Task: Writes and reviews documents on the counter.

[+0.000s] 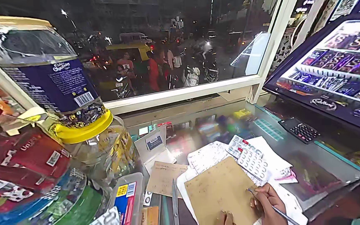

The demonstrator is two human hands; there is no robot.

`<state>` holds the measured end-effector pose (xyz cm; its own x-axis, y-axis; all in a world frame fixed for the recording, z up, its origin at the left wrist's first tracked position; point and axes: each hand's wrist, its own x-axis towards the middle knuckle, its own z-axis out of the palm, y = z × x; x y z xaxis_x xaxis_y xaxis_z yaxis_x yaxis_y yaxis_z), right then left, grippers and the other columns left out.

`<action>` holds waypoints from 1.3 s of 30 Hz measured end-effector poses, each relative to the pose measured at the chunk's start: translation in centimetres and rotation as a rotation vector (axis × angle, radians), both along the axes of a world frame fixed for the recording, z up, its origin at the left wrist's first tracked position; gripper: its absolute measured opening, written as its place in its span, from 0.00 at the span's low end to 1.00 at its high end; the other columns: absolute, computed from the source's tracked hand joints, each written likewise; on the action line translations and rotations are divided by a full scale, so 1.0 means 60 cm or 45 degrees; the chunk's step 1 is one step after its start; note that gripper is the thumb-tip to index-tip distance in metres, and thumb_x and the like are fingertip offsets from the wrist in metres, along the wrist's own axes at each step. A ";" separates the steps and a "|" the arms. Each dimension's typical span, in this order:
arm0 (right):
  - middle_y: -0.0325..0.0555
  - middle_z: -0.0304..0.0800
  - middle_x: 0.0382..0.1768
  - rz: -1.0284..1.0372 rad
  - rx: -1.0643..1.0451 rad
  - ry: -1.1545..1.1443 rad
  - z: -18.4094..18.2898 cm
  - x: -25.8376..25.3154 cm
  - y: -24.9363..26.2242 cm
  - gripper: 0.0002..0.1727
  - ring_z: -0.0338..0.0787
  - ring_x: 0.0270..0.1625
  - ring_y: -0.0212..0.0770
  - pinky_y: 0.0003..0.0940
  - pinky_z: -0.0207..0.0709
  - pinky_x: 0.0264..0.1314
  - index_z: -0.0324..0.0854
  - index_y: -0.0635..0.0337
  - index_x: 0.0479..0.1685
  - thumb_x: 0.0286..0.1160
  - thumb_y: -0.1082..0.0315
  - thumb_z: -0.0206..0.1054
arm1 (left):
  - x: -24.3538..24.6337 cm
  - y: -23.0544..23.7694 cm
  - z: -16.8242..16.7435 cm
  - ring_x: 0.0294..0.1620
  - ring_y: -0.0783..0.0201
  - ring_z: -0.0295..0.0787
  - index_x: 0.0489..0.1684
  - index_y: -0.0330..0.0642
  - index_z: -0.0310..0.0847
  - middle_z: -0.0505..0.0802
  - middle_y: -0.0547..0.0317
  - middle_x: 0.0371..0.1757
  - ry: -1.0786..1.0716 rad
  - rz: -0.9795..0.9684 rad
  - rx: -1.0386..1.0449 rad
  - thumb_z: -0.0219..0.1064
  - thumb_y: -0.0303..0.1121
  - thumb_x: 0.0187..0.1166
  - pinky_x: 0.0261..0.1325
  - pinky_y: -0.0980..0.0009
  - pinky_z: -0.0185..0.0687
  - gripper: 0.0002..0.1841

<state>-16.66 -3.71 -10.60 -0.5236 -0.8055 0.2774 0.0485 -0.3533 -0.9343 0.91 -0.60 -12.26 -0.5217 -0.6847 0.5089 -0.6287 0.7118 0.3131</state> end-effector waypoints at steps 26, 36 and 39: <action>0.27 0.78 0.13 -0.020 -0.063 -0.105 -0.009 -0.003 -0.006 0.11 0.77 0.13 0.22 0.17 0.74 0.17 0.73 0.47 0.26 0.71 0.75 0.54 | -0.008 0.039 -0.006 0.82 0.40 0.75 0.75 0.40 0.81 0.81 0.50 0.82 -0.218 -0.038 0.039 0.53 0.60 0.86 0.78 0.38 0.67 0.34; 0.30 0.77 0.12 -0.029 -0.057 -0.211 -0.002 -0.002 -0.008 0.10 0.77 0.13 0.24 0.18 0.74 0.18 0.72 0.49 0.25 0.71 0.75 0.55 | -0.011 0.039 -0.003 0.79 0.37 0.78 0.59 0.36 0.88 0.83 0.42 0.78 -0.203 -0.053 0.020 0.57 0.56 0.86 0.78 0.38 0.68 0.30; 0.30 0.77 0.12 -0.037 -0.057 -0.213 -0.004 -0.004 -0.006 0.10 0.77 0.13 0.24 0.18 0.74 0.18 0.72 0.49 0.25 0.70 0.76 0.55 | -0.012 0.039 -0.002 0.79 0.37 0.78 0.60 0.35 0.87 0.83 0.41 0.78 -0.224 -0.059 0.020 0.56 0.56 0.86 0.78 0.38 0.68 0.30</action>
